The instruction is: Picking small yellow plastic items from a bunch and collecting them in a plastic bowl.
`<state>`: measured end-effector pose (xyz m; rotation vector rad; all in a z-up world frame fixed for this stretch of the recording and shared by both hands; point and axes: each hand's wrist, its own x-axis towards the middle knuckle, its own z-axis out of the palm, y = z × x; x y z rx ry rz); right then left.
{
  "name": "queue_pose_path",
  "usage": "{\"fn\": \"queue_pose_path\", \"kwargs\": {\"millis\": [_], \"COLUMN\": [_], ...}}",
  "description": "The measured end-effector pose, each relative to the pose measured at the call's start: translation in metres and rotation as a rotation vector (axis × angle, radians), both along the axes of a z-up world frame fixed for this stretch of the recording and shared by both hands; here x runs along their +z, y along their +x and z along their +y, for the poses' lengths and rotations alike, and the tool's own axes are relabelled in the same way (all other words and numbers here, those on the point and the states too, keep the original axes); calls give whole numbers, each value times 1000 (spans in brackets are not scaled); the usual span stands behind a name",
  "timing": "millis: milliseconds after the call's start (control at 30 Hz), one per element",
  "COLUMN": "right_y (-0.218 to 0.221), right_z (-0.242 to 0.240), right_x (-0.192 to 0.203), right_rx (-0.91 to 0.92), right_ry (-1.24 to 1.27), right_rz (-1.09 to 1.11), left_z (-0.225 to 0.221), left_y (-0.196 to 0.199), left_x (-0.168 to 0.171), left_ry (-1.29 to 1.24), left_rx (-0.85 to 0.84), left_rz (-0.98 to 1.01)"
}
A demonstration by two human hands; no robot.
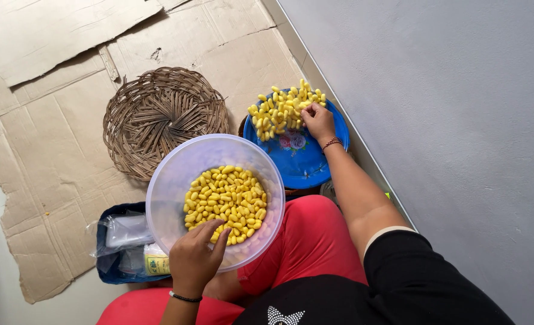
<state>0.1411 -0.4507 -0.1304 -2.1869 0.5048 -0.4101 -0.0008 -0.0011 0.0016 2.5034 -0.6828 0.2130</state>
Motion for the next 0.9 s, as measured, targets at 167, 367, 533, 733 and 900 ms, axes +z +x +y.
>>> {"fn": "queue_pose_path", "kwargs": {"millis": [167, 367, 533, 733, 900], "right_y": [-1, -4, -9, -21, -52], "right_z": [-2, -4, -5, -3, 14], "right_x": [0, -2, 6, 19, 49], "right_rx": [2, 7, 19, 3, 62], "right_ry": [36, 58, 59, 86, 74], "right_rz": [23, 17, 0, 24, -97], "left_z": [0, 0, 0, -1, 0], "left_y": [0, 0, 1, 1, 1], "left_x": [4, 2, 2, 1, 1], "left_ry": [1, 2, 6, -11, -55], "left_rx": [-12, -3, -4, 1, -27], "left_rz": [14, 13, 21, 3, -40]}}
